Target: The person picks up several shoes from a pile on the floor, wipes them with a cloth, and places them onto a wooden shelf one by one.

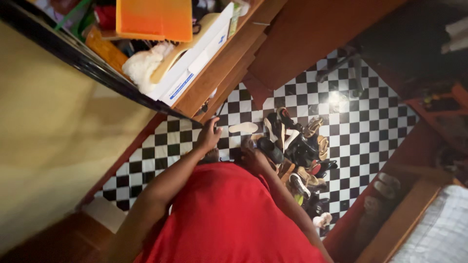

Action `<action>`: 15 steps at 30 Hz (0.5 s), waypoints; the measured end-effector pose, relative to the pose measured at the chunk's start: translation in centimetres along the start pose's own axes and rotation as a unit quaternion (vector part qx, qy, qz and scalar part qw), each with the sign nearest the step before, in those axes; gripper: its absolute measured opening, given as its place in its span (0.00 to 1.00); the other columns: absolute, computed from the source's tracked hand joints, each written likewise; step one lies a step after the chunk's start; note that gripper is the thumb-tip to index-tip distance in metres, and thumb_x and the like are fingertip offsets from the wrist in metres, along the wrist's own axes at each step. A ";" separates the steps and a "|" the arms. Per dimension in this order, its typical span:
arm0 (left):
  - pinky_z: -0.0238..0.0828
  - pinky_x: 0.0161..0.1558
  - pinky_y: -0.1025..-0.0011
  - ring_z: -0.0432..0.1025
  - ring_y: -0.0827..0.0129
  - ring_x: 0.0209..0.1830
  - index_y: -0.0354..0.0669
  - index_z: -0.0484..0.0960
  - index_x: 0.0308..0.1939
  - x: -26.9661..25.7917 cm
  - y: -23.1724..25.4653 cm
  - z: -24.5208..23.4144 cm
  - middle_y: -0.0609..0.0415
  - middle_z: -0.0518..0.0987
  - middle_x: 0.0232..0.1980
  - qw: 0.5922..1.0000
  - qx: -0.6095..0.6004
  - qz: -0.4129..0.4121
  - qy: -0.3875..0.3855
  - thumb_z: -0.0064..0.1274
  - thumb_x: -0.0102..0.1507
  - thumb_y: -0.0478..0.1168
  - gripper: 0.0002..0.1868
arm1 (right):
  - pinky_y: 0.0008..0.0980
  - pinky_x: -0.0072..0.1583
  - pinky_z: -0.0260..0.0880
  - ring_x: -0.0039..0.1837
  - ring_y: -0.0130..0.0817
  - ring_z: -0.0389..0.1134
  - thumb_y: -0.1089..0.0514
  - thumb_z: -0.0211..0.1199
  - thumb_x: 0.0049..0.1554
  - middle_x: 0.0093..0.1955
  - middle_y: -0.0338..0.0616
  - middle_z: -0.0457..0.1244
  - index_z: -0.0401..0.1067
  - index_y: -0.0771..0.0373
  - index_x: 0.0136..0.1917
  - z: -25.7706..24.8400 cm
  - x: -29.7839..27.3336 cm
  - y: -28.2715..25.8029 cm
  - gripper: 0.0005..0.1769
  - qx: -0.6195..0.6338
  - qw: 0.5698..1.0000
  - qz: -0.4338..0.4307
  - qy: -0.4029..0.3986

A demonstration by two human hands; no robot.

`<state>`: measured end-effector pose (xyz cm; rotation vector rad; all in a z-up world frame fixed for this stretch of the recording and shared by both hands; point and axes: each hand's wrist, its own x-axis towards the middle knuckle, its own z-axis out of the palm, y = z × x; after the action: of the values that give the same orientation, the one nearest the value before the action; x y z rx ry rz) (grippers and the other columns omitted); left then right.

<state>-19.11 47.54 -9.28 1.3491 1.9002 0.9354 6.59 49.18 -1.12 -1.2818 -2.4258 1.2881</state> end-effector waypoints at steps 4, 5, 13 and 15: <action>0.69 0.64 0.59 0.71 0.49 0.66 0.42 0.70 0.66 0.5 -0.3 1.2 0.41 0.76 0.66 0.994 -0.030 -0.006 0.105 0.57 0.64 0.44 0.27 | 0.54 0.55 0.70 0.54 0.63 0.69 0.47 0.64 0.52 0.48 0.56 0.68 0.76 0.60 0.51 -4.8 2.2 -3.4 0.18 -0.267 0.941 -0.192 -0.085; 0.69 0.64 0.59 0.71 0.48 0.66 0.41 0.69 0.66 0.9 -0.3 1.9 0.40 0.76 0.65 0.992 -0.026 -0.018 0.125 0.58 0.65 0.45 0.28 | 0.49 0.49 0.72 0.50 0.60 0.70 0.52 0.69 0.45 0.47 0.58 0.68 0.75 0.63 0.55 -5.8 2.5 -3.2 0.25 0.008 0.997 -0.080 -0.021; 0.73 0.50 0.65 0.72 0.65 0.49 0.44 0.64 0.68 10.0 2.4 7.1 0.48 0.76 0.63 0.797 -0.443 -0.295 0.284 0.59 0.64 0.52 0.34 | 0.48 0.55 0.72 0.56 0.54 0.71 0.55 0.61 0.57 0.52 0.54 0.69 0.75 0.63 0.47 -10.7 6.3 5.2 0.10 -0.204 0.950 -0.162 -0.175; 0.74 0.51 0.67 0.72 0.71 0.51 0.45 0.61 0.68 12.6 3.4 7.2 0.51 0.74 0.64 0.737 -0.513 -0.285 0.335 0.60 0.63 0.52 0.36 | 0.48 0.57 0.72 0.57 0.54 0.71 0.53 0.61 0.59 0.53 0.54 0.69 0.76 0.63 0.50 -12.2 6.4 8.0 0.12 -0.199 0.950 -0.078 -0.227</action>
<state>-15.10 61.77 -11.55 -0.2753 1.5498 1.8453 13.00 63.82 -0.91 -0.9017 -3.1663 1.1951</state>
